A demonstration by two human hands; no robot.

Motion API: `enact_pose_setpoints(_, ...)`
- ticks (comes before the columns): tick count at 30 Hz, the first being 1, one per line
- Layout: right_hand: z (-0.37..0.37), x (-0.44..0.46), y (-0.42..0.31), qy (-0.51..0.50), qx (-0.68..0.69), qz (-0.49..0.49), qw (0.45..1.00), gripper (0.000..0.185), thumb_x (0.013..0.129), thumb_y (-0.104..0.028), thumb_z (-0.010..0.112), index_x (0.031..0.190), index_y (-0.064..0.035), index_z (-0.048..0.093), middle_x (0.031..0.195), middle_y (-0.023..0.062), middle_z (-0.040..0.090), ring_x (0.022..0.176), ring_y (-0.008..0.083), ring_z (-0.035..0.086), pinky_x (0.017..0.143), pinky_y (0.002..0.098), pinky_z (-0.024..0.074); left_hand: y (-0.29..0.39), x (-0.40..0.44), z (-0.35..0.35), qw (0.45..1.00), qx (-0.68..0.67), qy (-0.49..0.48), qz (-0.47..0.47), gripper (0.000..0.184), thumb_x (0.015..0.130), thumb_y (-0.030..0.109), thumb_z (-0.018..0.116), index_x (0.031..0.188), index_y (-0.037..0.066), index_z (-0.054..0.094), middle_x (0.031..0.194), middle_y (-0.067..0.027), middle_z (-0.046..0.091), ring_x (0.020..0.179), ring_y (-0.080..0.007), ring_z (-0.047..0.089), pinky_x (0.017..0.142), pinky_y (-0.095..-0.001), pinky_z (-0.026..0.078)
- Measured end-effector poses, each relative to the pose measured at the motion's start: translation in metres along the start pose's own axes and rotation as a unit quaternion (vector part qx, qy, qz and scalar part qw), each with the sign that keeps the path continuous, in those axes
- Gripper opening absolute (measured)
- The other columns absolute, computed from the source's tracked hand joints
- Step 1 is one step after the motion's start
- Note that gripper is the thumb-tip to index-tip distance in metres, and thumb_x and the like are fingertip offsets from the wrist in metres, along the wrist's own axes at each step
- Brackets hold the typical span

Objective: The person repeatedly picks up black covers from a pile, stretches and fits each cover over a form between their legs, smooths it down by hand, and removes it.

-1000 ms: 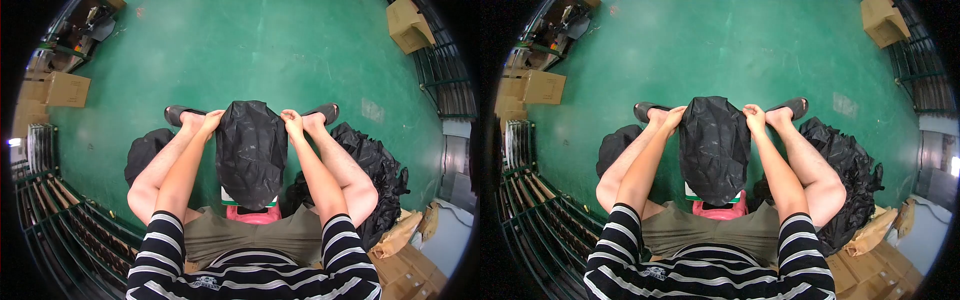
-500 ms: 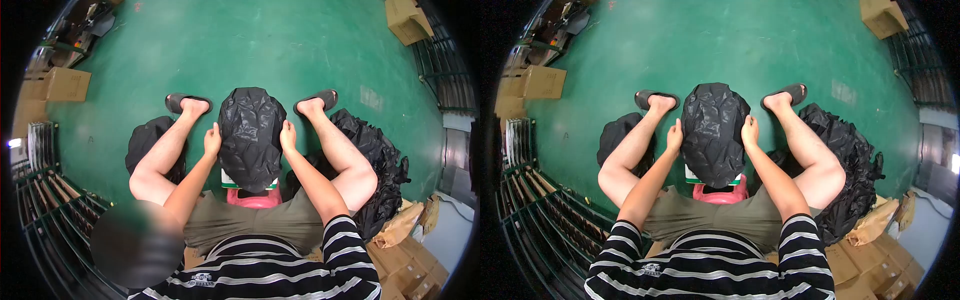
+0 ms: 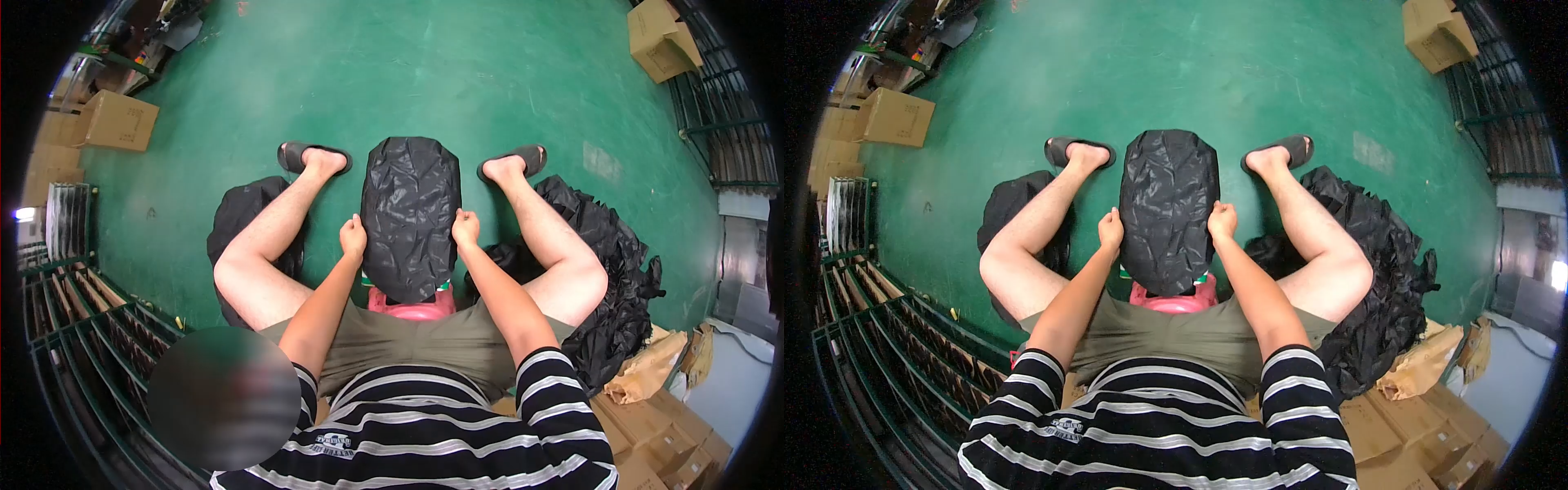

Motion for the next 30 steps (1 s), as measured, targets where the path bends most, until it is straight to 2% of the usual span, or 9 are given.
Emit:
enact_pose_setpoints(4,-0.003,-0.016,0.007,0.001,0.007,0.050,0.999,0.044,0.092,-0.038,0.054,0.074,0.0020,0.059,0.075,0.0234,0.063,0.079,0.0419,0.061,0.073,0.0478,0.0447,0.011,-0.030,-0.010,0.999,0.033,0.036,-0.020,0.045,0.100,0.034,0.045,0.073,-0.001,0.054,0.067,-0.0051,0.054,0.066,-0.0139,0.045,0.065,-0.0338,0.041)
enact_pose_setpoints(15,-0.010,-0.032,0.011,0.002,0.067,0.091,0.994,0.046,0.091,-0.038,0.051,0.079,0.0047,0.062,0.080,0.0252,0.063,0.081,0.0423,0.060,0.075,0.0489,0.0434,-0.034,-0.008,0.018,0.966,-0.208,-0.104,-0.114,0.036,0.099,0.033,0.049,0.083,0.003,0.059,0.082,-0.0019,0.063,0.076,-0.0126,0.053,0.073,-0.0294,0.043)
enact_pose_setpoints(19,-0.018,-0.035,-0.001,0.032,-0.020,0.074,0.997,0.038,0.091,-0.034,0.051,0.091,0.0014,0.064,0.093,0.0257,0.064,0.091,0.0406,0.060,0.082,0.0505,0.0436,0.025,-0.036,-0.020,0.993,0.094,0.046,-0.049,0.031,0.096,0.030,0.053,0.088,0.000,0.058,0.078,-0.0075,0.062,0.075,-0.0215,0.058,0.073,-0.0352,0.045)
enact_pose_setpoints(20,-0.022,-0.038,-0.007,0.050,-0.042,0.039,0.997,0.038,0.092,-0.035,0.051,0.102,-0.0004,0.061,0.105,0.0255,0.060,0.100,0.0411,0.057,0.084,0.0505,0.0430,0.044,-0.047,-0.029,0.989,0.122,0.073,-0.033,0.028,0.094,0.027,0.054,0.104,0.001,0.057,0.097,-0.0144,0.061,0.092,-0.0293,0.058,0.084,-0.0397,0.044)
enact_pose_setpoints(21,-0.028,-0.043,-0.017,0.068,-0.064,0.005,0.996,0.040,0.092,-0.036,0.051,0.113,-0.0022,0.058,0.118,0.0253,0.056,0.108,0.0416,0.053,0.087,0.0505,0.0424,0.048,-0.049,-0.029,0.990,0.120,0.073,-0.034,0.028,0.094,0.027,0.054,0.104,0.001,0.057,0.097,-0.0144,0.061,0.092,-0.0293,0.058,0.084,-0.0397,0.044)
enact_pose_setpoints(23,-0.038,-0.048,-0.045,0.080,-0.092,-0.103,0.987,0.044,0.094,-0.032,0.050,0.127,-0.0047,0.048,0.135,0.0252,0.041,0.123,0.0427,0.040,0.099,0.0507,0.0359,0.103,-0.072,-0.040,0.923,0.177,0.205,0.273,0.041,0.091,0.027,0.056,0.126,0.006,0.050,0.128,-0.0180,0.048,0.119,-0.0351,0.045,0.099,-0.0453,0.036)
enact_pose_setpoints(25,-0.046,-0.058,-0.090,0.097,-0.101,-0.271,0.952,0.047,0.095,-0.031,0.050,0.133,-0.0056,0.045,0.140,0.0268,0.035,0.128,0.0434,0.035,0.106,0.0504,0.0286,0.145,-0.090,-0.025,0.897,0.188,0.089,0.390,0.052,0.090,0.028,0.057,0.136,0.008,0.043,0.141,-0.0197,0.035,0.131,-0.0386,0.032,0.108,-0.0505,0.025)
enact_pose_setpoints(28,-0.029,-0.080,-0.124,0.028,-0.176,-0.357,0.917,0.058,0.094,-0.039,0.050,0.142,-0.0084,0.037,0.150,0.0266,0.021,0.133,0.0440,0.029,0.107,0.0576,0.0244,0.166,-0.108,0.006,0.837,0.287,0.000,0.466,0.061,0.088,0.035,0.060,0.142,0.014,0.040,0.149,-0.0186,0.029,0.139,-0.0386,0.023,0.110,-0.0616,0.014)
enact_pose_setpoints(30,-0.014,-0.088,-0.114,-0.012,-0.200,-0.358,0.912,0.065,0.092,-0.044,0.052,0.145,-0.0108,0.033,0.151,0.0265,0.017,0.134,0.0455,0.028,0.106,0.0586,0.0261,0.150,-0.111,0.018,0.813,0.334,-0.035,0.475,0.063,0.087,0.038,0.061,0.143,0.017,0.041,0.151,-0.0182,0.026,0.140,-0.0406,0.021,0.107,-0.0663,0.016)
Point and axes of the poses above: each hand's wrist, its own x-axis towards the middle knuckle, its own z-axis out of the palm, y = z × x, the point moved 8 cm from there along x, towards the middle knuckle
